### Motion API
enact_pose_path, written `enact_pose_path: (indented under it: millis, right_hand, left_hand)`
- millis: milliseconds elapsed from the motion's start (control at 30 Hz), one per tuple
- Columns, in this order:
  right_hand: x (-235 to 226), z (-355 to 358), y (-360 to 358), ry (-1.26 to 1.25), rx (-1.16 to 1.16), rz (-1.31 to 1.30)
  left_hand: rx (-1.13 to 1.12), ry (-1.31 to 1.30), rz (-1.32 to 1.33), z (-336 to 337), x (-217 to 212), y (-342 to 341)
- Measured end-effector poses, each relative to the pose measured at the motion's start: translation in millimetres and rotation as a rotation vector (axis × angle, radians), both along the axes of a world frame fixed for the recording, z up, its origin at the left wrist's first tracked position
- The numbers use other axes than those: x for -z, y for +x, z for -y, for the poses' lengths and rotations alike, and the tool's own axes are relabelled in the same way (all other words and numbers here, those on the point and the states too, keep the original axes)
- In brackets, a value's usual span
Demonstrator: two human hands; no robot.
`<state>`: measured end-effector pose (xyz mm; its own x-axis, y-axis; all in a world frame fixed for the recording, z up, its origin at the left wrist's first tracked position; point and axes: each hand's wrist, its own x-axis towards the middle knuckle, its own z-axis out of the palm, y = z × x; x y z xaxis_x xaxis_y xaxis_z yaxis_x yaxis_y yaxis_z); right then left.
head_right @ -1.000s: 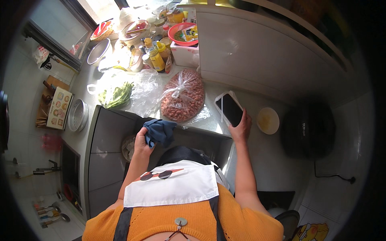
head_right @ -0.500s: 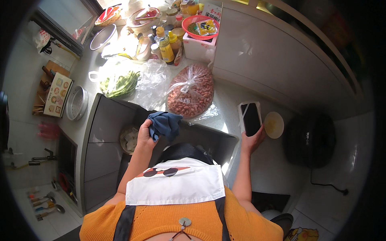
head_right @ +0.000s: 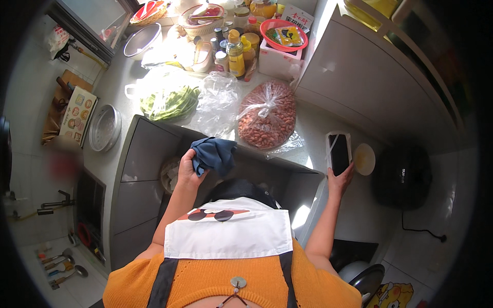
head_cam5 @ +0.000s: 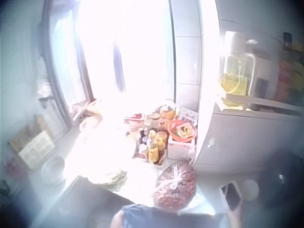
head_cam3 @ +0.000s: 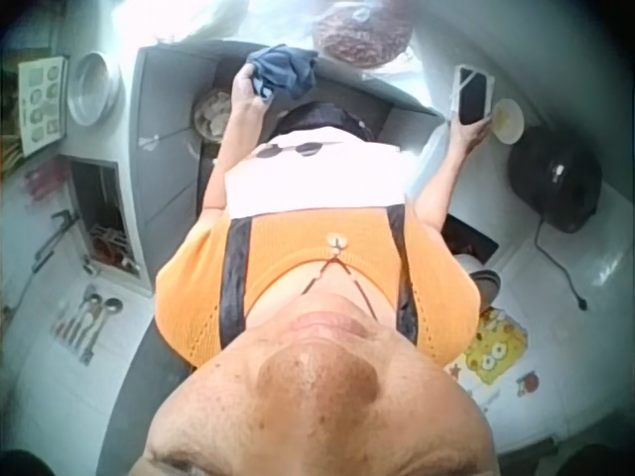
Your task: The person washes a cloth by rinsing it under a running faucet, rubbing it together, and wringing it out before carrying it and bags of produce to a different counter.
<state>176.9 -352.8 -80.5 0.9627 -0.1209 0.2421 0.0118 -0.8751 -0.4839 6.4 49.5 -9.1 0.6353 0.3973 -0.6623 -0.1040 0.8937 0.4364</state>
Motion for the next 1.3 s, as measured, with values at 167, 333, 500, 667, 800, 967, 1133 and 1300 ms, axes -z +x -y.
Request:
enact_pose_path:
  millis: [167, 333, 500, 667, 800, 967, 1133, 1300]
  right_hand:
    - [-37.4, -45.9, -26.0, -0.276, 0.031, 0.117]
    - [-50.1, -114.1, -31.6, -0.032, -0.395, 0.209]
    - [-27.0, -189.6, -35.6, 0.079, -0.389, -0.261]
    - [-22.2, -213.7, -45.8, 0.017, -0.265, -0.321]
    - [7.8, -203.6, -45.0, 0.208, -0.023, -0.138]
    - [20.1, -190.3, -49.1, 0.823, 0.303, -0.384]
    - [19.4, -192.6, -35.6, 1.02, 0.308, -0.464]
    - [23.6, -186.9, -2.6, 0.881, 0.189, -0.66]
  left_hand:
    - [0.01, 0.009, -0.065, -37.4, -11.2, -21.7]
    - [-0.007, 0.0, -0.047, -68.0, -1.0, -27.0]
    - [0.004, -0.045, -0.032, -89.8, -0.8, -38.3]
    - [0.005, -0.136, -0.079, -119.9, 12.1, -55.0]
    - [-0.01, -0.115, -0.056, -143.2, 10.3, -64.7]
    - [0.025, -0.071, -0.083, -164.2, 13.5, -61.2]
    - [-0.005, -0.093, -0.059, -168.9, 13.4, -43.9]
    - [0.001, -0.085, -0.037, -157.2, 12.9, -34.1]
